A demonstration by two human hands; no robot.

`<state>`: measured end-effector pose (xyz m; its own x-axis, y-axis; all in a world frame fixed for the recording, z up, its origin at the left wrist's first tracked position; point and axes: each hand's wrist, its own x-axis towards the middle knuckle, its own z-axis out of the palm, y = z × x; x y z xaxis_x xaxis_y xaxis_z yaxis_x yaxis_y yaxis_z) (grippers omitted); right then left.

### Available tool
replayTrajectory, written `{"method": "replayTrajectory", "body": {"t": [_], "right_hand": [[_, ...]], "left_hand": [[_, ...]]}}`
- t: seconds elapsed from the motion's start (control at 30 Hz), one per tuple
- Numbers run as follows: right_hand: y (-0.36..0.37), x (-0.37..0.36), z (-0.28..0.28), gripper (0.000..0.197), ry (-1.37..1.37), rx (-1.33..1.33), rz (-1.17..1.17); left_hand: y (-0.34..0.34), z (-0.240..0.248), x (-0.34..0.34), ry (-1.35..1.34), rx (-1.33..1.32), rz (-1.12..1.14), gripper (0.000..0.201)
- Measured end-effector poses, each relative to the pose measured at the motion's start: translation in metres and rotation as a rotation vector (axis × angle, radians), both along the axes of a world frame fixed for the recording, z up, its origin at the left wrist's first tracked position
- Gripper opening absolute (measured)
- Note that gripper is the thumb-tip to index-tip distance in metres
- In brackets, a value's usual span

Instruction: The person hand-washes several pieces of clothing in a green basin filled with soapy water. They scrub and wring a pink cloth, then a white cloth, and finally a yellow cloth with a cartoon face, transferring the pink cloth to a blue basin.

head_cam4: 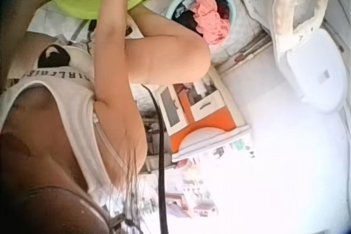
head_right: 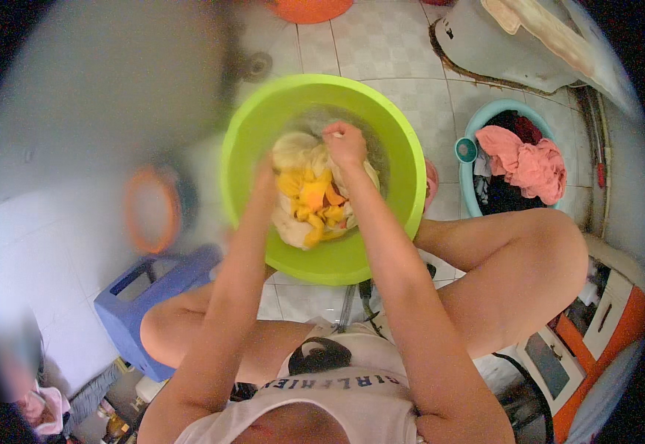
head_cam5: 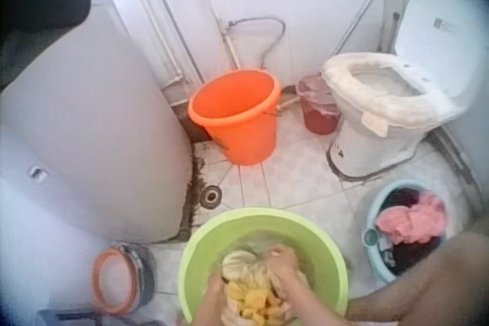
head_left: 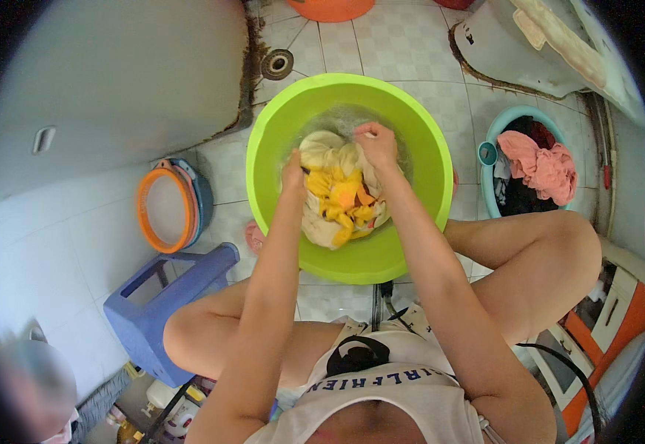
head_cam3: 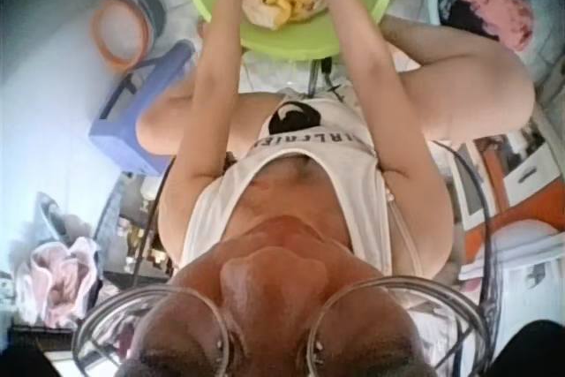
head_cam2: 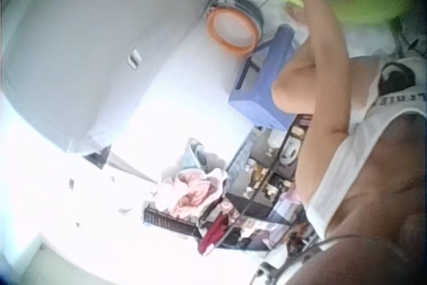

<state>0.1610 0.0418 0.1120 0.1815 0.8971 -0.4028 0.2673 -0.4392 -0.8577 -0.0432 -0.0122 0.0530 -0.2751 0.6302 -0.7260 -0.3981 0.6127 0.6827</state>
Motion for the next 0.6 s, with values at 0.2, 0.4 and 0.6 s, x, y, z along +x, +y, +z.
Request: {"method": "replayTrajectory", "body": {"t": [0.2, 0.4, 0.6], "right_hand": [[-0.022, 0.007, 0.089, 0.008, 0.443, 0.196, 0.442], [-0.042, 0.063, 0.072, 0.019, -0.075, -0.044, 0.842], [-0.053, 0.040, 0.075, 0.069, -0.711, 0.092, 0.579]], "left_hand": [[-0.062, 0.087, 0.020, -0.294, 0.096, 0.298, 0.049], [-0.081, 0.055, 0.016, 1.026, -0.267, -0.489, 0.090], [-0.032, 0.047, 0.053, 1.228, 0.010, -0.829, 0.085]]}}
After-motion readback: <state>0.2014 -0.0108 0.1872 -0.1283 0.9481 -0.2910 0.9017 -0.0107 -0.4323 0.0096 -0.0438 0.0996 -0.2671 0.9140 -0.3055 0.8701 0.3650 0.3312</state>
